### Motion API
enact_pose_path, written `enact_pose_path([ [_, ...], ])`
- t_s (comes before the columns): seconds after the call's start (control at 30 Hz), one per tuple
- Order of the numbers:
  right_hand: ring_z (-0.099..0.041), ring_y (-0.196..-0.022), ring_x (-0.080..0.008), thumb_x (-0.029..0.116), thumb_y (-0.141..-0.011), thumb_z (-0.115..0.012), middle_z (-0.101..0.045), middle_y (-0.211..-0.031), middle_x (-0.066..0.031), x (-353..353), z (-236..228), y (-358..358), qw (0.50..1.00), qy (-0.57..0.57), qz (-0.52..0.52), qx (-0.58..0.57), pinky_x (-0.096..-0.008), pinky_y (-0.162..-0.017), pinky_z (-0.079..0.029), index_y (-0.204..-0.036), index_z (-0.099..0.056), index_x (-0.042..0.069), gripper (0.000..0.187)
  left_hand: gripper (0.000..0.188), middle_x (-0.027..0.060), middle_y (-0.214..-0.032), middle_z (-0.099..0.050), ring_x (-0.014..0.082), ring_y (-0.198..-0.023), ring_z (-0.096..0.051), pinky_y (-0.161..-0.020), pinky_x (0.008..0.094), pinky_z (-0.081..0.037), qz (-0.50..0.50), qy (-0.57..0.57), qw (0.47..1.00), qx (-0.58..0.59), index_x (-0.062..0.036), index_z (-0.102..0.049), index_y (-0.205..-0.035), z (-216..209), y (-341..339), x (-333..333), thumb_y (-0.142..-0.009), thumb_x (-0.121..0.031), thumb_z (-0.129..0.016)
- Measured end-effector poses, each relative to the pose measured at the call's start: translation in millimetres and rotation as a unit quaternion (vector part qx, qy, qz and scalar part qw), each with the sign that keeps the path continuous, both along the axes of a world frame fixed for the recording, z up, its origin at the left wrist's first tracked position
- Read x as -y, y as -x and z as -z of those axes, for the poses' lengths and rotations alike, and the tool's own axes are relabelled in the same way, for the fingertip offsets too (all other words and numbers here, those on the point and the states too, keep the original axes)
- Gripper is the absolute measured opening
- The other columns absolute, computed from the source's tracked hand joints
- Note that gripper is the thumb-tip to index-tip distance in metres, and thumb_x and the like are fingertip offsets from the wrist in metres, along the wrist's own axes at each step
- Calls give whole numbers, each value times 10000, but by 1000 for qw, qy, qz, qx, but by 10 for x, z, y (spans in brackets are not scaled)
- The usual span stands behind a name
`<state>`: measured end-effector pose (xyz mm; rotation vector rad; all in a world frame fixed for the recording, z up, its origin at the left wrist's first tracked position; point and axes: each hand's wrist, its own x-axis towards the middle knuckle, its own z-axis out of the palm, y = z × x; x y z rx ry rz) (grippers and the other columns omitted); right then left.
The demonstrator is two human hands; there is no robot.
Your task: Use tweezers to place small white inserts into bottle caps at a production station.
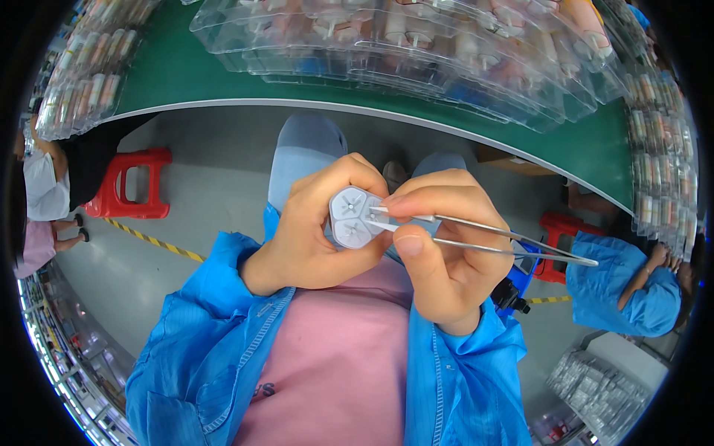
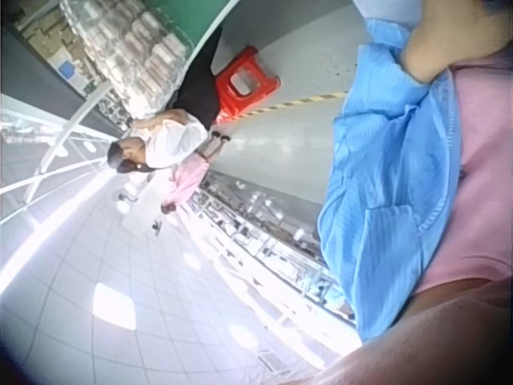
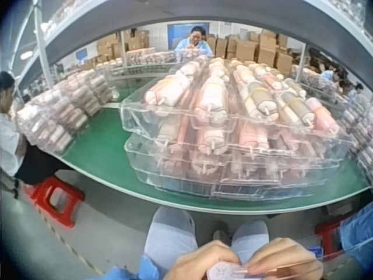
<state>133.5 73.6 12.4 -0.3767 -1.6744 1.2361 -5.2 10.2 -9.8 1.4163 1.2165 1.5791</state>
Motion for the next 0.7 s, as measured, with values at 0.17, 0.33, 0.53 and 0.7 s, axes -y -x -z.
enact_pose_path([
  [0.17, -569, -780, -196, 190, -852, -632, -613, -881, -160, -3, -3, -11, 999, -19, 19, -23, -287, -683, -453, -938, -589, -22, 232, 289, 79, -797, -564, 157, -676, -546, -584, 266, -405, 6, -20, 1000, -23, -8, -543, -909, 1, 5, 1, -652, 49, -662],
  [0.33, -603, -782, -200, 297, -884, -612, -584, -931, -175, 54, -55, -9, 999, 9, 26, -46, -301, -701, -514, -983, -552, -23, 340, 276, 71, -791, -578, 132, -689, -564, -589, 261, -424, 96, 22, 992, 83, -12, -538, -927, -4, -16, 35, -679, 25, -653],
  [0.53, -604, -718, -199, 372, -934, -505, -507, -960, -185, 19, -58, 36, 999, -50, 1, -9, -291, -635, -558, -1033, -469, -28, 414, 323, 60, -851, -594, 134, -760, -575, -648, 255, -430, 140, 34, 986, 82, -19, -546, -986, -24, 15, 58, -685, 23, -658],
  [0.7, -590, -814, -201, 306, -892, -588, -578, -947, -172, 43, -41, 41, 1000, -10, -13, -26, -297, -691, -515, -1009, -529, -20, 352, 348, 54, -859, -592, 128, -771, -570, -656, 264, -433, 154, 49, 977, 139, -17, -542, -1016, -27, -9, 81, -696, -3, -679],
])
